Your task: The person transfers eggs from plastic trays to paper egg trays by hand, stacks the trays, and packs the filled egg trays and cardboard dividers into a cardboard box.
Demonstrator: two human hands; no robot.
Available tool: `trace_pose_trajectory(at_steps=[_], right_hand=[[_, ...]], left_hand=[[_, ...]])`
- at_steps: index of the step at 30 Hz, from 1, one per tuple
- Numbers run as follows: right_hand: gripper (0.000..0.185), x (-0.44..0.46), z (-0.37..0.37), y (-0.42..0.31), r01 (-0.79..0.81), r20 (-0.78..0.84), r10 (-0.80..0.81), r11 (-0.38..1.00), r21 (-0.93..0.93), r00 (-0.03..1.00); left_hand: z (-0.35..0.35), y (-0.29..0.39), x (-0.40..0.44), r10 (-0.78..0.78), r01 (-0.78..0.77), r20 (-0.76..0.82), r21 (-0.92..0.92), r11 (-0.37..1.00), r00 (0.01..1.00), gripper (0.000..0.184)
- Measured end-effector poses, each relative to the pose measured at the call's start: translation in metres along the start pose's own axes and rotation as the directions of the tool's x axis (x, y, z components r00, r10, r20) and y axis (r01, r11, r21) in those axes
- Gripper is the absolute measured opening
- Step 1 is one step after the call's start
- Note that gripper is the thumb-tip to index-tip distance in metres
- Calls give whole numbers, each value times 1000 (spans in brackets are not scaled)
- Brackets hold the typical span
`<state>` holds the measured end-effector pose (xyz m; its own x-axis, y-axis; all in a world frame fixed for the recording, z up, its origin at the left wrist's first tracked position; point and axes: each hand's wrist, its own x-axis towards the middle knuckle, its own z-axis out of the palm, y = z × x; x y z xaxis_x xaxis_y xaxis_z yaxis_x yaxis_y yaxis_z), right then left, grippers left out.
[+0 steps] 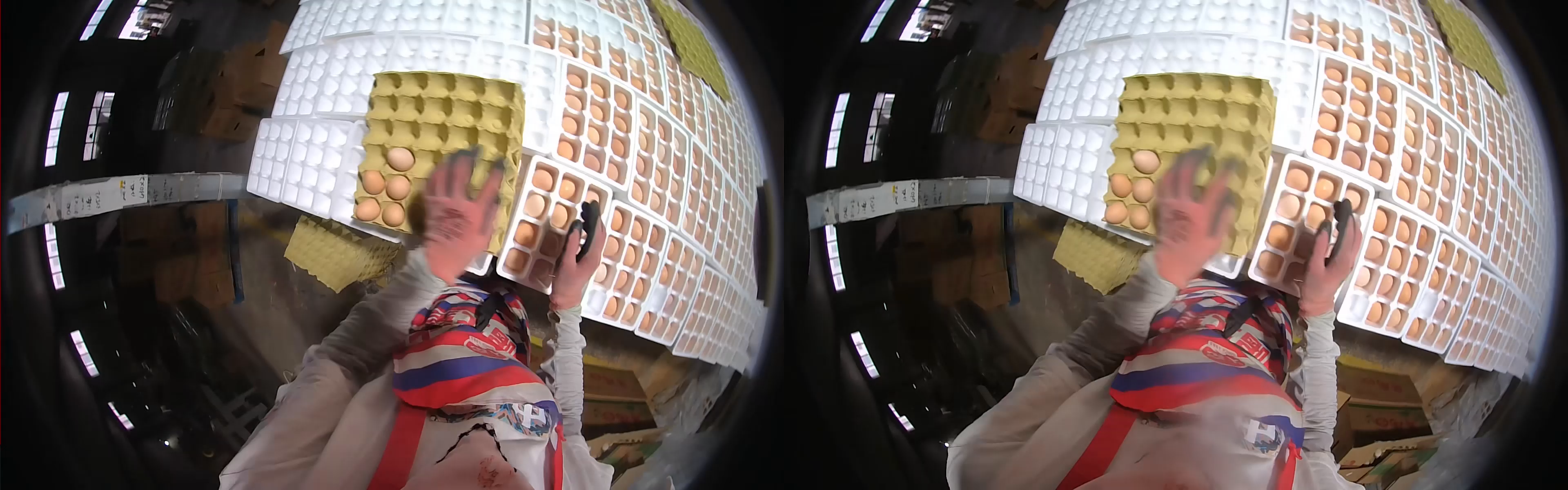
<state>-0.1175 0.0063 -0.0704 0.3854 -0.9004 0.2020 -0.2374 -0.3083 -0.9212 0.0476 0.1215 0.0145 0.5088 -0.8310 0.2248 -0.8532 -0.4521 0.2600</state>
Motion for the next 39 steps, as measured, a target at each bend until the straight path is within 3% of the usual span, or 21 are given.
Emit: trace_pose_trajectory(at_steps=[2, 4, 7, 9, 10, 12, 13, 15, 17, 18, 20, 21, 23, 26, 27, 28, 30, 31, 33, 35, 39], right_hand=[[41, 29, 47, -49, 194, 239, -177, 980, -49, 955], [41, 49, 116, -102, 435, 464, -378, 900, -17, 801], [31, 44, 211, -108, 809, 800, -365, 539, -236, 476], [40, 49, 214, -112, 822, 808, -409, 548, -154, 425], [44, 53, 204, -116, 736, 756, -440, 673, -80, 485], [52, 53, 171, -129, 244, 717, -219, 967, 70, 662], [51, 52, 162, -120, -187, 741, -93, 940, 286, 665], [53, 55, 149, -124, -546, 882, 37, 797, 258, 470], [45, 40, 165, -131, 225, 862, -150, 973, 44, 485], [38, 23, 172, -127, 588, 865, -256, 807, -55, 431], [36, 7, 186, -126, 704, 908, -135, 680, -207, 397], [39, 7, 185, -123, 720, 905, -158, 664, -198, 395], [43, 14, 163, -120, 96, 837, -48, 995, -5, 546], [46, 6, 112, -88, -736, 793, 159, 512, 443, 589], [44, -1, 92, -80, -759, 755, 140, 265, 595, 641], [42, -15, 78, -101, -656, 546, 368, 348, 670, 753], [44, -44, 41, -85, -395, 142, 416, 624, 674, 898], [44, -55, 21, -68, -431, 115, 531, 521, 737, 839], [42, -75, -14, -49, -450, -283, 617, 754, 479, 734], [45, -96, -57, -2, -389, -541, 228, 898, -204, 809], [48, -83, -109, 22, -465, -244, 444, 499, -732, 862]], left_hand=[[-17, -87, -15, -518, 531, -120, 141, 835, 847, 72], [-13, -152, -32, -700, 683, 125, 159, 713, 703, 83], [-28, -168, -26, -554, 580, 332, 23, 814, 764, 76], [-48, -171, -32, -540, 623, 382, -134, 770, 750, 68], [-53, -177, -37, -534, 641, 398, -215, 737, 746, 64], [-42, -204, -73, -582, 499, 328, -852, 159, 744, 53], [-36, -217, -88, -622, 246, 311, -950, -190, 718, 48], [-33, -234, -99, -635, 27, 363, -880, -474, 682, 38], [-36, -243, -98, -444, 316, 310, -947, -64, 840, 40], [-43, -239, -93, -263, 343, 241, -811, 475, 934, 42], [-62, -212, -66, 61, -27, 422, -87, 996, 904, 52], [-60, -213, -66, 109, -109, 433, -25, 994, 895, 56], [-44, -224, -71, 201, -274, 456, 100, 957, 867, 65], [-55, -226, -74, 70, 53, 304, -379, 924, 950, 61], [-49, -227, -78, -116, 381, 378, -766, 518, 918, 56], [-74, -210, -63, -189, 582, 554, -796, 168, 811, 55], [-66, -202, -57, -200, 501, 462, -831, 242, 864, 50], [-60, -194, -52, -32, 303, 386, -669, 679, 922, 51], [-56, -171, -41, 215, -189, 380, -106, 976, 899, 60], [-50, -151, -34, 118, -199, 540, 94, 975, 833, 63], [-45, -160, -34, 224, -285, 522, 39, 958, 823, 61]])
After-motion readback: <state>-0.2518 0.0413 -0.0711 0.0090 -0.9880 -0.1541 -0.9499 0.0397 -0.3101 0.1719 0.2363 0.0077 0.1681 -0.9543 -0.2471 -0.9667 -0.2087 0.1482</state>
